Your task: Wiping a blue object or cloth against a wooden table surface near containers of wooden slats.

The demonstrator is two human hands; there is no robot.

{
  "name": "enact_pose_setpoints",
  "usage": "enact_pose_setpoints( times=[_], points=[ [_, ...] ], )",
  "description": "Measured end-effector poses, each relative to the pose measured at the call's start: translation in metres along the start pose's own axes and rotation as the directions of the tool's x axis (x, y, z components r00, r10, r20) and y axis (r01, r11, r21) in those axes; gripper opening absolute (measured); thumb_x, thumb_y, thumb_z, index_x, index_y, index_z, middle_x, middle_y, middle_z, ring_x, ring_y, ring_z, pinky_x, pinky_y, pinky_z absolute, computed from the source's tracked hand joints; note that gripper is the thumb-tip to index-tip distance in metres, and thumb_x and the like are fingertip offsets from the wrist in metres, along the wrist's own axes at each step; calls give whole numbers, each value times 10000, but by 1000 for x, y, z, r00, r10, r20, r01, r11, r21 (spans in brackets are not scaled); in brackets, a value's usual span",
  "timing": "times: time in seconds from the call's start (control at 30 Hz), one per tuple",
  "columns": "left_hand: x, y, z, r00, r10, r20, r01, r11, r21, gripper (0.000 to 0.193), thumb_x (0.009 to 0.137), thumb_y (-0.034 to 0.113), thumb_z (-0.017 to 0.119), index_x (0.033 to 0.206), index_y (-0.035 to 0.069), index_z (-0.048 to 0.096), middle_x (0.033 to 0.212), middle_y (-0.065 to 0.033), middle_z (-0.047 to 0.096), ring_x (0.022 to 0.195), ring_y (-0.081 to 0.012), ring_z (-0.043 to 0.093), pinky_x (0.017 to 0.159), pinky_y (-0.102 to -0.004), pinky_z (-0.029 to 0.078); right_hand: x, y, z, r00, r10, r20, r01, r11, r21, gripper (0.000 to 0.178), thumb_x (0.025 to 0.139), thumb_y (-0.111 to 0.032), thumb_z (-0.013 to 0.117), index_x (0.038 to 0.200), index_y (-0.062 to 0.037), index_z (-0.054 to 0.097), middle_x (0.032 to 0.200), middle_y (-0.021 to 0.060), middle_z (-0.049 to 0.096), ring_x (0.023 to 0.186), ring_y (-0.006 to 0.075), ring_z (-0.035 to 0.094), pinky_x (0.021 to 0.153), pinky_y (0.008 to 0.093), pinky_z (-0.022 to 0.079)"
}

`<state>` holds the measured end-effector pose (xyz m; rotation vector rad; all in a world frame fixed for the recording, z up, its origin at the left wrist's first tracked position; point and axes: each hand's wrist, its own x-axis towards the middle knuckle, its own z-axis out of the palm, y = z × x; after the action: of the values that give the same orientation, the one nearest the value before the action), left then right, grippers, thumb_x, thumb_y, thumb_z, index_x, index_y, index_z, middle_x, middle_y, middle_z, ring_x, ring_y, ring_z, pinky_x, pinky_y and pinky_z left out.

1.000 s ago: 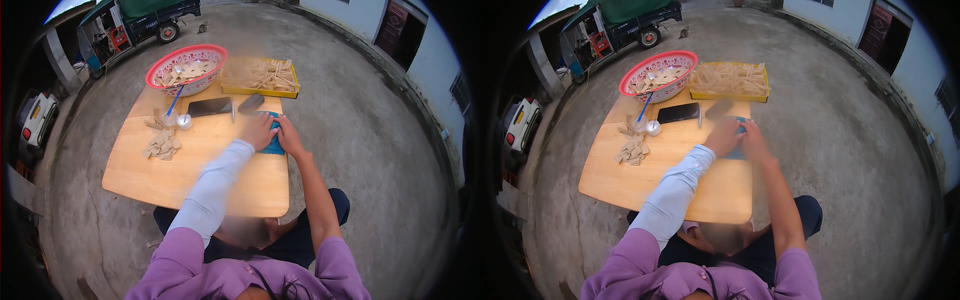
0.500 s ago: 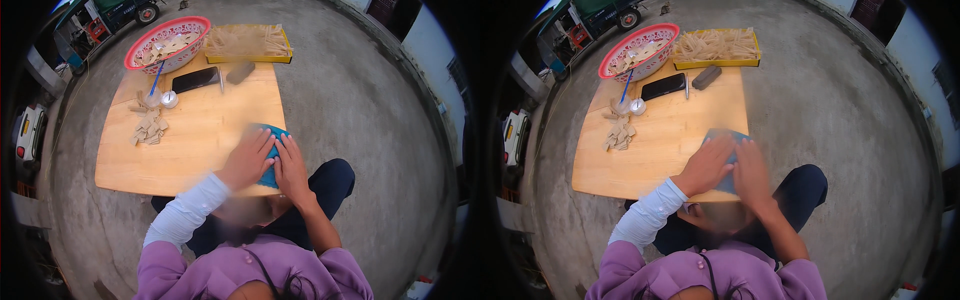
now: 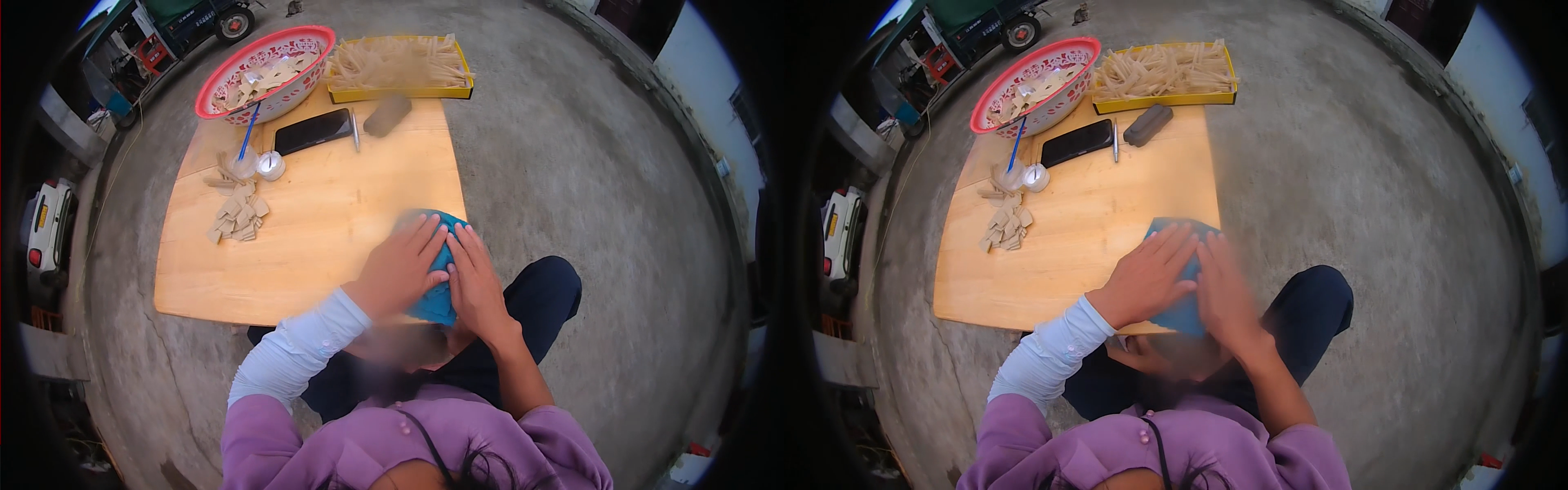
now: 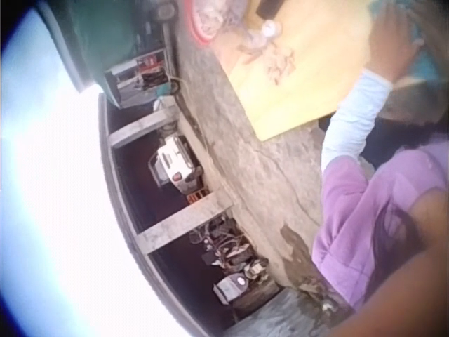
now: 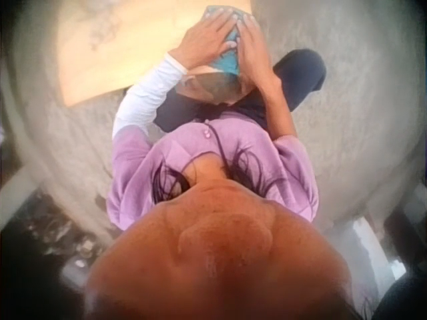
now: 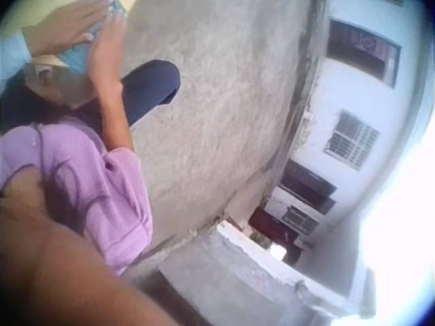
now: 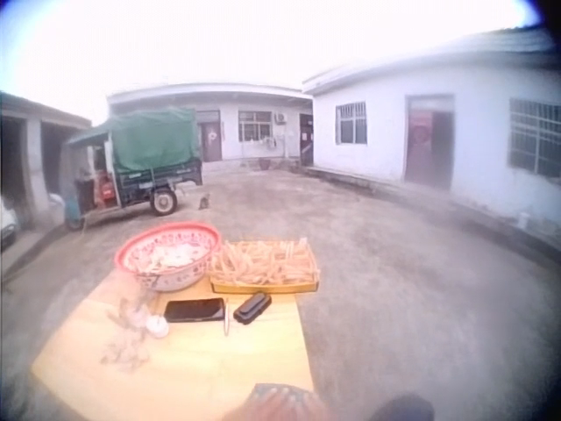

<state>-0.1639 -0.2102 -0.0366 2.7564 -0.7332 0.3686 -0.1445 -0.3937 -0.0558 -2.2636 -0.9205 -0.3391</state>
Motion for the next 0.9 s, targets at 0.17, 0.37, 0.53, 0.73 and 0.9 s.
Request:
enact_pose_setpoints(
  times=[0.17, 0.37, 0.53, 0.73, 0.9],
  points=[
    [51, -45, 18, 994, -65, -84, 61, 997, -49, 589, 918, 355, 563, 1362, -10, 433, 1431, -212, 417, 1302, -368, 407, 1081, -404, 348, 64, 56, 13, 999, -41, -11, 42, 996, 82, 428, 894, -11, 486, 1316, 51, 457, 1415, 267, 404, 1316, 428, 391, 1095, 456, 336],
    [113, -111, 58, 964, -144, -225, 125, 988, -95, 431, 933, 316, 525, 1209, -14, 522, 1233, -243, 520, 1164, -390, 484, 1019, -427, 371, 141, 105, 41, 1000, 11, -13, -9, 983, 185, 354, 911, -22, 479, 1259, 16, 530, 1388, 259, 452, 1308, 394, 421, 1080, 416, 361],
    [133, -108, 58, 929, -299, -216, 283, 953, -104, 367, 938, 267, 506, 1165, -19, 540, 1185, -240, 537, 1135, -389, 494, 1008, -437, 370, 171, 109, 32, 991, 76, 111, -92, 984, 151, 350, 876, -14, 498, 1219, 23, 561, 1341, 266, 496, 1272, 421, 444, 1073, 430, 366],
    [68, -85, 45, 969, -176, -175, 175, 984, -22, 496, 945, 315, 540, 1313, -15, 486, 1389, -227, 454, 1281, -379, 426, 1074, -453, 334, 109, 76, 47, 994, -94, -62, 81, 978, -193, 412, 858, -95, 550, 1261, -9, 540, 1296, 219, 521, 1249, 386, 462, 1061, 524, 349],
    [-22, -27, -8, 990, -142, -13, 141, 988, -62, 560, 918, 292, 574, 1373, -1, 431, 1435, -213, 410, 1335, -377, 374, 1109, -449, 297, 40, -12, 8, 981, -90, 174, 123, 975, -187, 397, 856, -79, 570, 1244, -4, 531, 1341, 206, 476, 1271, 393, 428, 1093, 558, 285]
  ],
)
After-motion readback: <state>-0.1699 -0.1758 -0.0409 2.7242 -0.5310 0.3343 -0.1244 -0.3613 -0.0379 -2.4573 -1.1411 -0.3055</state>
